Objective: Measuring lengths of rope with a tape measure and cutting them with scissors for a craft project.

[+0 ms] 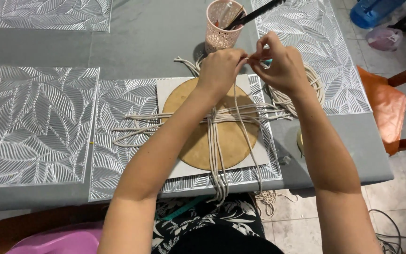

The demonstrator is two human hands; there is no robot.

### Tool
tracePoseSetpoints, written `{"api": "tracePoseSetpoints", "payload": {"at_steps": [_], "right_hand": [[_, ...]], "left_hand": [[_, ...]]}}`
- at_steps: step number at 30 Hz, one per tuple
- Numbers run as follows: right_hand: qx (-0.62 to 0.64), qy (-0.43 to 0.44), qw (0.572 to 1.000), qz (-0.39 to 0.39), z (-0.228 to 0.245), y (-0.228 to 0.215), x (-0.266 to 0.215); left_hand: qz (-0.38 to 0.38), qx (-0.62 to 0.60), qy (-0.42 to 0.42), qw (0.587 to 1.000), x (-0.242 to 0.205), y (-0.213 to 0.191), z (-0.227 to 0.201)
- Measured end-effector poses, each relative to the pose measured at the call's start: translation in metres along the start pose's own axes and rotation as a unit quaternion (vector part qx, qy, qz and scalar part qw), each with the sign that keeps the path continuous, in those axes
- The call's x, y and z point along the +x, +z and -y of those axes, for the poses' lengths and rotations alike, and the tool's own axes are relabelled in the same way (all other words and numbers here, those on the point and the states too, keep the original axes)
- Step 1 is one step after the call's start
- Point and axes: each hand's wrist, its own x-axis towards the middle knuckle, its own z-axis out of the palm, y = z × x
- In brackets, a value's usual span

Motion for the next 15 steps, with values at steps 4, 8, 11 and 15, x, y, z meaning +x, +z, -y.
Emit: {"api": "tracePoseSetpoints", "payload": {"at_steps": [4,8,11,15], "right_hand": [[-0.064,-0.013,0.998,0.015,-0.013,0.011,0.001],[-0.073,0.006,0.995,0.066,-0.018,0.009,0.013],[0.092,0.138,0.976,0.144,-0.054,-0.003,0.019],[-0.126,0.155,0.955,0.220,-0.116,0.011,0.013]], "left_hand": [[-0.038,0.094,0.027,0.995,0.003,0.023,0.012],[-0.072,0.139,0.091,0.983,0.002,0.026,0.018],[0.002,0.019,0.005,1.000,-0.002,0.007,0.017],[0.073,-0.186,-0.156,0.967,-0.015,-0.028,0.016]]}}
